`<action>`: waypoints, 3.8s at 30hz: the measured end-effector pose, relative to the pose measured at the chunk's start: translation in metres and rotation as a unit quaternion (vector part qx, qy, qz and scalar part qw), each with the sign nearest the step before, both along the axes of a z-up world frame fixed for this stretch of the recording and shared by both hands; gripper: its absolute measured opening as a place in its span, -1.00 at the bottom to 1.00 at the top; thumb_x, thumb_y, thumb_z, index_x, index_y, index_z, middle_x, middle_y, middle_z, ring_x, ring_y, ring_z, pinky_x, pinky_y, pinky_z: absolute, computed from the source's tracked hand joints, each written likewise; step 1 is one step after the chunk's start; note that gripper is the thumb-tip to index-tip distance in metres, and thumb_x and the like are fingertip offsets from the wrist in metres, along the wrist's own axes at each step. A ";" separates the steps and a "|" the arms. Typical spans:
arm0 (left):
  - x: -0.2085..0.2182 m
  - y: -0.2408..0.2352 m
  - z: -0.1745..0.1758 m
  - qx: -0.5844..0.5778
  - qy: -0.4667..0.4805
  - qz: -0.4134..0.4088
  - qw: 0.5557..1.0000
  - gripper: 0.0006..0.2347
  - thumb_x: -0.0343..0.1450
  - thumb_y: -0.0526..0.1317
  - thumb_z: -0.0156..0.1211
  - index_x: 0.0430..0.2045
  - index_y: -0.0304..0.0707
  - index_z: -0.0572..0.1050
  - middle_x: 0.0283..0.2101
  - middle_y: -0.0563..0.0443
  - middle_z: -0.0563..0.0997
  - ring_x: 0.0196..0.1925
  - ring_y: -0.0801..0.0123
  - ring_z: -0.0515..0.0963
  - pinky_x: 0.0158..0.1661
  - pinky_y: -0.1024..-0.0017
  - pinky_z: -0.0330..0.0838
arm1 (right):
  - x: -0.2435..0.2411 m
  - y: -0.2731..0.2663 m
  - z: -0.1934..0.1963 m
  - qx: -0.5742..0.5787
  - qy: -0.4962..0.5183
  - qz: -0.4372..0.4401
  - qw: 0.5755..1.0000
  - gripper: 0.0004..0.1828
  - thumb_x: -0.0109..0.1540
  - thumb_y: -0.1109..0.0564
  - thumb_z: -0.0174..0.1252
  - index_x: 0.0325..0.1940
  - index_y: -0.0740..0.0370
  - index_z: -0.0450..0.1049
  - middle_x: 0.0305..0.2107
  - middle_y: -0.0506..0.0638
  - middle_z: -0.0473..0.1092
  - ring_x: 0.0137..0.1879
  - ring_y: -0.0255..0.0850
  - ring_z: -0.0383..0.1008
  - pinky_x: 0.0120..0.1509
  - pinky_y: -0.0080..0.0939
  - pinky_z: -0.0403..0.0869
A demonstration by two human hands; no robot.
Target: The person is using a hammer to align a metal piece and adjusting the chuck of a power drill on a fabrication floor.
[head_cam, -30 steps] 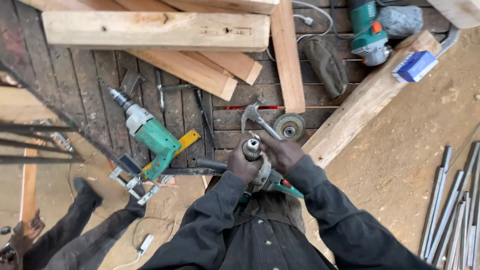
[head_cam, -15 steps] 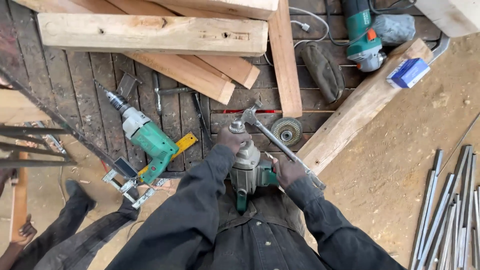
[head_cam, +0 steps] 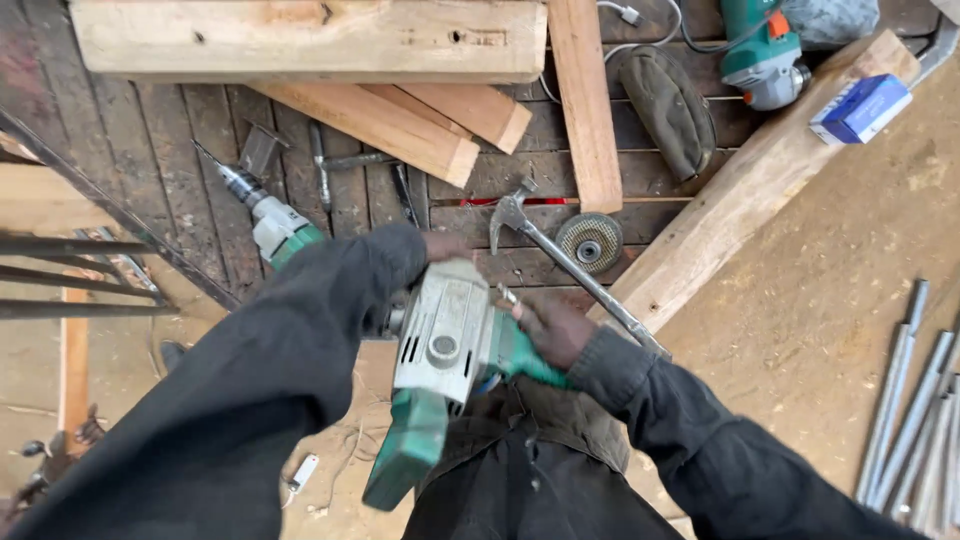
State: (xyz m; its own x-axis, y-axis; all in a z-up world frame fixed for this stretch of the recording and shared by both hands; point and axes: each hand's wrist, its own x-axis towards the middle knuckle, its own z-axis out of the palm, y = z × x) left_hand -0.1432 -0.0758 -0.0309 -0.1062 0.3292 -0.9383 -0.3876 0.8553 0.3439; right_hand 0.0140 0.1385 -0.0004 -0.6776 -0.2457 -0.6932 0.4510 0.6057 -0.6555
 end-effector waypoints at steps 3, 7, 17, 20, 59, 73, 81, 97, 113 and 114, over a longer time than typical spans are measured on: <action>0.035 -0.078 -0.160 0.092 0.108 -0.194 0.971 -0.45 0.39 0.05 -0.02 0.26 -0.22 0.33 0.33 -0.30 0.38 0.42 -0.15 0.28 0.44 0.02 0.06 | 0.010 -0.007 0.002 -0.080 -0.010 -0.033 0.996 -0.62 0.44 -0.03 -0.11 0.00 0.29 0.51 -0.39 0.40 0.51 -0.15 0.47 0.51 -0.08 0.31 0.55; 0.031 -0.091 -0.244 0.241 0.193 -0.388 0.868 -0.55 0.45 -0.30 -0.23 0.16 0.26 0.49 0.13 -0.19 0.62 0.21 -0.24 0.52 0.28 -0.06 0.35 | 0.024 -0.009 -0.026 -0.090 -0.023 -0.050 0.994 -0.60 0.46 -0.06 -0.15 0.10 0.27 0.44 -0.30 0.36 0.49 -0.10 0.42 0.50 -0.05 0.25 0.54; 0.038 -0.064 -0.183 -0.010 0.037 -0.153 0.988 -0.76 0.34 0.23 0.26 -0.16 0.57 0.64 0.29 0.07 0.51 0.35 -0.01 0.43 0.42 0.08 0.27 | -0.035 -0.009 0.044 -0.054 -0.052 -0.003 0.997 -0.46 0.49 -0.07 -0.23 0.36 0.39 0.31 -0.07 0.46 0.48 0.08 0.41 0.49 0.15 0.38 0.52; 0.041 -0.031 -0.142 -0.131 0.014 0.123 0.984 -0.36 0.02 0.30 0.56 -0.05 0.15 0.65 0.24 -0.10 0.51 0.28 0.04 0.49 0.30 0.08 0.38 | 0.003 0.008 -0.032 -0.003 -0.042 0.053 0.998 -0.50 0.45 -0.22 -0.20 0.24 0.18 0.32 -0.20 0.39 0.51 -0.01 0.40 0.54 0.01 0.35 0.56; 0.043 0.012 -0.064 -0.134 0.246 0.289 0.916 -0.39 0.24 0.30 0.35 0.00 -0.13 0.50 0.11 -0.20 0.62 0.26 -0.02 0.53 0.30 0.12 0.40 | -0.020 0.040 -0.037 0.250 0.218 0.098 0.938 -0.62 0.49 -0.26 -0.16 0.05 0.03 0.35 -0.38 0.09 0.48 -0.06 0.03 0.56 -0.08 0.15 0.68; 0.216 -0.026 -0.009 -0.063 0.297 0.065 0.950 -0.72 0.43 0.00 0.18 -0.12 -0.15 0.52 -0.16 -0.17 0.64 -0.01 -0.01 0.64 0.01 0.11 0.56 | -0.028 0.055 -0.051 0.194 0.211 0.036 0.957 -0.59 0.53 -0.23 -0.15 0.04 0.10 0.41 -0.41 0.09 0.47 -0.12 0.12 0.57 -0.08 0.22 0.64; 0.266 -0.059 -0.048 -0.105 0.038 0.189 0.976 -0.77 0.42 -0.02 0.21 -0.14 0.00 0.67 -0.38 0.11 0.75 -0.12 0.40 0.74 0.05 0.33 0.58 | -0.025 0.058 -0.057 0.179 0.215 0.018 0.960 -0.55 0.54 -0.23 -0.13 0.05 0.16 0.44 -0.40 0.14 0.47 -0.13 0.20 0.57 -0.06 0.26 0.61; 0.381 -0.168 0.071 -0.314 -0.115 0.236 0.912 -0.65 0.42 -0.23 0.16 0.12 -0.14 0.59 -0.08 -0.06 0.75 -0.30 0.29 0.72 -0.23 0.39 0.62 | -0.029 0.054 -0.063 0.250 0.205 0.046 0.945 -0.69 0.50 -0.14 -0.01 -0.08 0.12 0.44 -0.46 0.22 0.51 -0.44 0.26 0.48 -0.47 0.24 0.38; 0.465 -0.168 -0.082 0.026 0.359 0.374 0.855 -0.73 0.45 -0.35 0.08 -0.04 -0.12 0.67 -0.08 -0.24 0.70 0.08 -0.18 0.60 0.07 -0.09 0.52 | -0.025 0.050 -0.055 0.287 0.214 0.027 0.933 -0.56 0.48 -0.33 -0.03 0.03 0.00 0.51 -0.35 0.23 0.56 -0.15 0.28 0.61 -0.05 0.28 0.57; 0.461 -0.172 -0.080 0.028 0.359 0.373 0.855 -0.73 0.45 -0.35 0.08 -0.04 -0.12 0.67 -0.08 -0.24 0.70 0.08 -0.18 0.60 0.07 -0.09 0.52 | -0.023 0.051 -0.058 0.289 0.214 0.025 0.933 -0.56 0.48 -0.33 -0.03 0.03 0.00 0.51 -0.35 0.23 0.56 -0.15 0.28 0.61 -0.05 0.28 0.57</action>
